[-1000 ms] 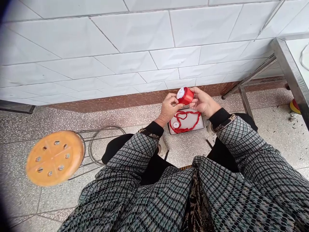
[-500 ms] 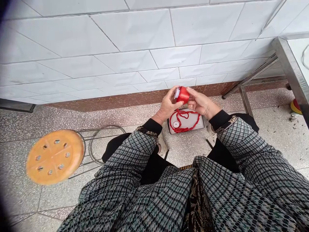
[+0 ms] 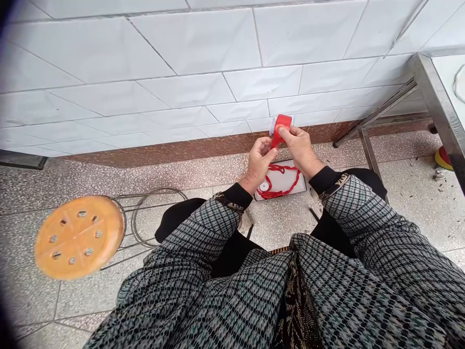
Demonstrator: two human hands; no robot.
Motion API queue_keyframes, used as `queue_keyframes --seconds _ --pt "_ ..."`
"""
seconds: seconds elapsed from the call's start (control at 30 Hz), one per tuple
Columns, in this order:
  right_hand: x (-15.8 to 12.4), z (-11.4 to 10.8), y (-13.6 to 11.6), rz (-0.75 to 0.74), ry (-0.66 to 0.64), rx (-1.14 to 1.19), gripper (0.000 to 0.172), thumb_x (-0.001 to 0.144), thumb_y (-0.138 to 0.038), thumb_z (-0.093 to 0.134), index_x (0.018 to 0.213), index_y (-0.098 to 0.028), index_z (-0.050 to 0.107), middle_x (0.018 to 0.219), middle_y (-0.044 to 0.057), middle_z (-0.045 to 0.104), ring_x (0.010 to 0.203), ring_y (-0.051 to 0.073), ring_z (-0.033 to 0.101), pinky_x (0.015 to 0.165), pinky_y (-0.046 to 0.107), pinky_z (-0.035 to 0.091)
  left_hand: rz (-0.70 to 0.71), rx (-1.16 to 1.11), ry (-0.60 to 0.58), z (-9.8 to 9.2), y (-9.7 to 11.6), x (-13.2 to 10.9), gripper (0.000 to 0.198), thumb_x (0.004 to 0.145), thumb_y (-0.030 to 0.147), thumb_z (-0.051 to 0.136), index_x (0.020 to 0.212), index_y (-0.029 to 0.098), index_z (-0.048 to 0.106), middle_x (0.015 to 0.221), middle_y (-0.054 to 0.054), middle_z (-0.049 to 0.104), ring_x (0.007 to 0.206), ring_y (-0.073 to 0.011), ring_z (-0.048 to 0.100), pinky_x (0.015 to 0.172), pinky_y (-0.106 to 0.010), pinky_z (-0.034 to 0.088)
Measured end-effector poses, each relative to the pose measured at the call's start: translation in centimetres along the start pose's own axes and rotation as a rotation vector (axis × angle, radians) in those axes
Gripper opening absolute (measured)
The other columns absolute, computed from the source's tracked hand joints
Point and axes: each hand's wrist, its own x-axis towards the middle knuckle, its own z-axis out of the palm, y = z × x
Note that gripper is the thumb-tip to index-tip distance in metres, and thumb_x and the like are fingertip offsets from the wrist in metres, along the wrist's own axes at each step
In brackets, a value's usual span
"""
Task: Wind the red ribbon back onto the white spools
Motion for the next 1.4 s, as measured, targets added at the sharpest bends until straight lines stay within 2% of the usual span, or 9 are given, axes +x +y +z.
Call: queue_keyframes --seconds 0.27,0.47,0.67,0.77,0.87,0.97,1.1,1.27,1.4 --pt "0.6 0.2 1.1 0.107 -0.073 0.125 0.026 0.077 -0.039 0.087 0.078 -0.023 0.066 0.073 -0.004 0.067 0.077 0.012 0.061 0.069 0.023 0.048 0.101 0.152 0.057 0.0 0.9 0.6 0.021 0.097 0.042 0.07 0.098 0.022 0.067 0.101 -0.005 0.069 0.094 -0.0184 0.065 0.089 -0.035 0.055" --pt "0.5 0.4 1.1 0.08 -0.037 0.087 0.022 0.079 -0.033 0.085 0.074 -0.02 0.067 0.073 -0.004 0.068 0.071 0.01 0.057 0.071 0.022 0.048 0.081 0.111 0.12 0.1 1.6 0.6 0.032 0.093 0.051 0.074 0.085 0.021 0.063 0.091 -0.003 0.063 0.084 -0.0164 0.056 0.08 -0.032 0.05" --pt "1.2 0.2 1.3 0.201 0.02 0.138 0.023 0.082 -0.032 0.083 0.077 -0.021 0.064 0.072 -0.003 0.067 0.067 0.011 0.059 0.064 0.022 0.048 -0.109 -0.053 -0.027 0.6 1.8 -0.1 0.061 0.09 0.078 0.064 0.071 0.021 0.055 0.071 0.001 0.05 0.069 -0.0142 0.043 0.068 -0.031 0.042" --pt "2.2 -0.4 1.6 0.316 0.069 0.225 0.023 0.086 -0.035 0.08 0.081 -0.023 0.061 0.066 -0.005 0.063 0.06 0.01 0.055 0.058 0.022 0.047 -0.154 -0.135 -0.074 0.8 1.8 -0.5 0.063 0.083 0.082 0.068 0.072 0.02 0.057 0.07 0.001 0.05 0.068 -0.0132 0.042 0.067 -0.03 0.04" --pt "3.1 -1.1 1.6 0.418 0.033 0.298 0.021 0.09 -0.035 0.076 0.084 -0.026 0.058 0.064 -0.005 0.06 0.058 0.012 0.056 0.057 0.023 0.05 -0.183 -0.116 -0.135 0.7 1.9 -0.8 0.064 0.082 0.081 0.068 0.068 0.02 0.058 0.068 0.001 0.051 0.066 -0.013 0.042 0.066 -0.03 0.04" --pt "3.2 -1.6 0.9 0.522 -0.022 0.313 0.017 0.093 -0.034 0.07 0.086 -0.026 0.057 0.064 -0.004 0.062 0.06 0.015 0.059 0.061 0.026 0.055 -0.188 -0.005 -0.206 0.2 1.9 -0.9 0.062 0.085 0.077 0.066 0.064 0.02 0.057 0.066 0.001 0.052 0.066 -0.0134 0.044 0.066 -0.03 0.041" --pt "2.4 -1.7 -0.4 0.688 -0.104 0.297 0.017 0.096 -0.036 0.065 0.086 -0.025 0.057 0.063 -0.003 0.063 0.061 0.016 0.06 0.062 0.029 0.055 -0.08 0.188 -0.212 -1.0 1.5 -0.2 0.051 0.091 0.059 0.069 0.06 0.019 0.058 0.066 0.001 0.053 0.067 -0.0141 0.048 0.069 -0.031 0.041" --pt "1.7 -1.9 -1.4 0.815 -0.145 0.301 0.009 0.096 -0.03 0.061 0.09 -0.024 0.059 0.065 -0.002 0.065 0.058 0.015 0.057 0.056 0.026 0.049 0.106 0.346 -0.145 -2.3 0.9 0.5 0.04 0.089 0.034 0.075 0.058 0.02 0.054 0.071 0.0 0.053 0.069 -0.0156 0.051 0.07 -0.033 0.045" --pt "1.4 -2.1 -1.9 0.81 -0.179 0.256 0.006 0.094 -0.029 0.062 0.096 -0.024 0.063 0.071 0.0 0.069 0.062 0.017 0.06 0.057 0.029 0.051 0.204 0.419 -0.004 -2.7 0.7 0.6 0.036 0.084 0.025 0.081 0.064 0.02 0.052 0.095 -0.005 0.066 0.091 -0.0204 0.062 0.085 -0.038 0.053"
